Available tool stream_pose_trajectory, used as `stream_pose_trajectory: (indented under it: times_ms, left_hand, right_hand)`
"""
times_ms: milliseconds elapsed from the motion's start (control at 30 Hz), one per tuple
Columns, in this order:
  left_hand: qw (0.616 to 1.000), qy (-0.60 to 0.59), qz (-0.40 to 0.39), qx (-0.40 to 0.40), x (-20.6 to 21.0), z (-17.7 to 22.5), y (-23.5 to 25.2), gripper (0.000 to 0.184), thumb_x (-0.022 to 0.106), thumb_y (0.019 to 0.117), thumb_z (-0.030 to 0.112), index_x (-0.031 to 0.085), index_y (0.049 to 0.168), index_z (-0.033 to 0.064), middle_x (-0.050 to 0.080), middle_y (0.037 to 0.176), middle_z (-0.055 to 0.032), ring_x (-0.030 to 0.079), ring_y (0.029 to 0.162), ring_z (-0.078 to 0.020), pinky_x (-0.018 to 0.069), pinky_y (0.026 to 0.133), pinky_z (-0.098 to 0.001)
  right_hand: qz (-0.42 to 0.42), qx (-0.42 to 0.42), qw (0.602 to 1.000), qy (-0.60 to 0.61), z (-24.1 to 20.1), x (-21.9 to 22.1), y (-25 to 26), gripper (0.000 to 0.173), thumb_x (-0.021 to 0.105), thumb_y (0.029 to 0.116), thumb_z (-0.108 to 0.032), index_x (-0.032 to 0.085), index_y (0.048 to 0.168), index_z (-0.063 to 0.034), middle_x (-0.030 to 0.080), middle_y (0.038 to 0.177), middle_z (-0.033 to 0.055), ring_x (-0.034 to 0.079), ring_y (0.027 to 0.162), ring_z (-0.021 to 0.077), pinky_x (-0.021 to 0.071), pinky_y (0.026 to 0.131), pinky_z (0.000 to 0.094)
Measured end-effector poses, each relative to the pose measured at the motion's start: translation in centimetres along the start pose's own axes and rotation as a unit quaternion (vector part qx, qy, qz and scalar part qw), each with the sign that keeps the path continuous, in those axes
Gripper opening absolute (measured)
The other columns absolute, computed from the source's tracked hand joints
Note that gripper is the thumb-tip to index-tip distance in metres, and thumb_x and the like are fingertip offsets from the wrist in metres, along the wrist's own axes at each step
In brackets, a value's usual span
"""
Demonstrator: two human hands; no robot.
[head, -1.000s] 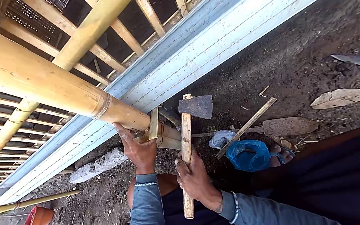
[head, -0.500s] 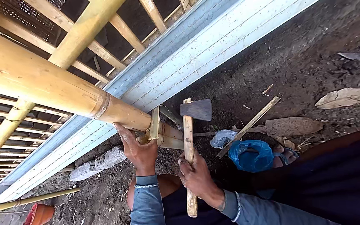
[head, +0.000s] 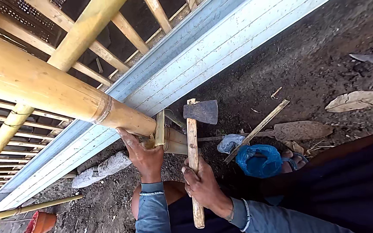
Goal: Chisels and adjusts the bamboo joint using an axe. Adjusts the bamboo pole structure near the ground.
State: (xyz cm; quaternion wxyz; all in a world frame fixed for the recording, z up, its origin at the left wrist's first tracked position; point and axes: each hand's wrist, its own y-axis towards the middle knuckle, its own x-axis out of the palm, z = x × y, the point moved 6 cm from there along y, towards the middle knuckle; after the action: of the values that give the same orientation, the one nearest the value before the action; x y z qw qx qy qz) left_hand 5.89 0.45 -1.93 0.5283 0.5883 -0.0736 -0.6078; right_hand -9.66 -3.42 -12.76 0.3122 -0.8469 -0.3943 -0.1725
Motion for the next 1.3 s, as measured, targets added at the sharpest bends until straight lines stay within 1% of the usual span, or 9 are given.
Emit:
stream_pose_trajectory:
  times_ms: [100, 233, 300, 400, 500, 600, 967, 1167, 1300]
  left_hand:
    - [0.999, 0.036, -0.027, -0.017, 0.1, 0.4, -0.2, 0.133, 0.091, 0.0621, 0.015, 0.005, 0.16, -0.0086, 0.027, 0.158, -0.0406, 0.047, 0.14, -0.0471, 0.0456, 0.112, -0.0501]
    - [0.997, 0.057, -0.042, -0.013, -0.4, 1.1, -0.6, 0.135, 0.094, 0.0658, 0.037, 0.01, 0.16, -0.0102, 0.011, 0.163, -0.0403, 0.026, 0.15, -0.0519, 0.035, 0.12, -0.0528]
    - [0.997, 0.055, -0.005, 0.056, -1.1, 2.2, -1.3, 0.111, 0.089, 0.0736, 0.04, 0.032, 0.152, -0.014, 0.02, 0.157, -0.0457, 0.029, 0.148, -0.0546, 0.0345, 0.12, -0.0539]
    - [0.992, 0.036, 0.011, 0.117, -1.4, 2.8, -2.1, 0.047, 0.083, 0.0846, 0.031, 0.069, 0.118, 0.0017, 0.039, 0.147, -0.0442, 0.037, 0.143, -0.0534, 0.0354, 0.118, -0.0568]
    - [0.99, 0.046, 0.01, 0.136, -0.9, 2.3, -2.5, 0.016, 0.072, 0.0919, 0.021, 0.078, 0.102, 0.0086, 0.059, 0.134, -0.0337, 0.048, 0.137, -0.0495, 0.0384, 0.117, -0.0576]
    - [0.988, 0.048, 0.02, 0.147, -0.8, 2.2, -2.7, 0.016, 0.064, 0.0957, 0.017, 0.077, 0.1, 0.0085, 0.067, 0.123, -0.0243, 0.054, 0.133, -0.0419, 0.0417, 0.115, -0.0504]
    - [0.987, 0.057, 0.026, 0.151, -0.7, 2.2, -2.7, 0.021, 0.059, 0.0982, 0.023, 0.077, 0.098, 0.0114, 0.071, 0.11, -0.014, 0.061, 0.124, -0.033, 0.041, 0.114, -0.0486]
    - [0.989, 0.05, 0.03, 0.135, -0.6, 2.2, -2.8, 0.02, 0.061, 0.0964, 0.019, 0.078, 0.097, 0.0075, 0.072, 0.11, -0.0169, 0.061, 0.122, -0.0351, 0.0436, 0.111, -0.0478]
    - [0.99, 0.056, -0.017, 0.128, -1.0, 1.8, -2.8, 0.025, 0.068, 0.0929, 0.024, 0.077, 0.106, 0.0047, 0.067, 0.12, -0.0276, 0.059, 0.123, -0.0449, 0.0432, 0.108, -0.0573]
  right_hand:
    - [-0.021, -0.017, 1.0, 0.006, -0.4, -0.2, -0.4, 0.025, 0.056, 0.0964, -0.015, 0.05, 0.119, -0.0079, 0.049, 0.063, -0.0012, 0.048, 0.042, 0.0111, 0.0486, 0.041, 0.0282]
    - [-0.006, -0.066, 0.998, 0.013, -1.7, -1.8, -0.1, 0.025, 0.055, 0.0972, -0.015, 0.051, 0.12, -0.0064, 0.049, 0.061, -0.0028, 0.048, 0.042, 0.0097, 0.0485, 0.041, 0.0274]
    - [0.012, -0.094, 0.995, 0.024, -2.7, -2.8, 0.5, 0.024, 0.054, 0.0975, -0.012, 0.05, 0.12, -0.0051, 0.048, 0.06, -0.0032, 0.047, 0.041, 0.0088, 0.048, 0.04, 0.0267]
    - [0.037, -0.133, 0.99, 0.036, -4.1, -4.1, 1.3, 0.021, 0.053, 0.0974, -0.01, 0.05, 0.117, -0.0043, 0.049, 0.06, -0.0028, 0.048, 0.041, 0.0087, 0.0483, 0.039, 0.0261]
    - [0.049, -0.145, 0.987, 0.053, -4.7, -4.7, 1.9, 0.018, 0.052, 0.0975, -0.009, 0.05, 0.115, -0.0044, 0.047, 0.059, -0.003, 0.047, 0.04, 0.0086, 0.0472, 0.039, 0.0254]
    - [0.053, -0.143, 0.986, 0.071, -4.7, -5.1, 2.3, 0.018, 0.052, 0.0978, -0.008, 0.05, 0.115, -0.0039, 0.048, 0.059, -0.0025, 0.047, 0.04, 0.0084, 0.0467, 0.039, 0.0246]
    - [0.094, -0.136, 0.982, 0.087, -5.0, -6.6, 3.2, 0.014, 0.052, 0.0986, -0.006, 0.05, 0.112, -0.0036, 0.047, 0.058, -0.0016, 0.047, 0.04, 0.0093, 0.0472, 0.038, 0.0252]
    - [0.063, -0.086, 0.992, 0.066, -3.5, -5.8, 2.7, 0.017, 0.052, 0.0993, -0.01, 0.05, 0.115, -0.0033, 0.047, 0.06, -0.0008, 0.046, 0.041, 0.0102, 0.0462, 0.039, 0.0261]
    - [0.056, -0.073, 0.994, 0.055, -4.8, -6.7, 3.1, 0.016, 0.052, 0.1022, -0.01, 0.052, 0.115, -0.0012, 0.046, 0.061, -0.0011, 0.047, 0.043, 0.0104, 0.0489, 0.042, 0.0273]
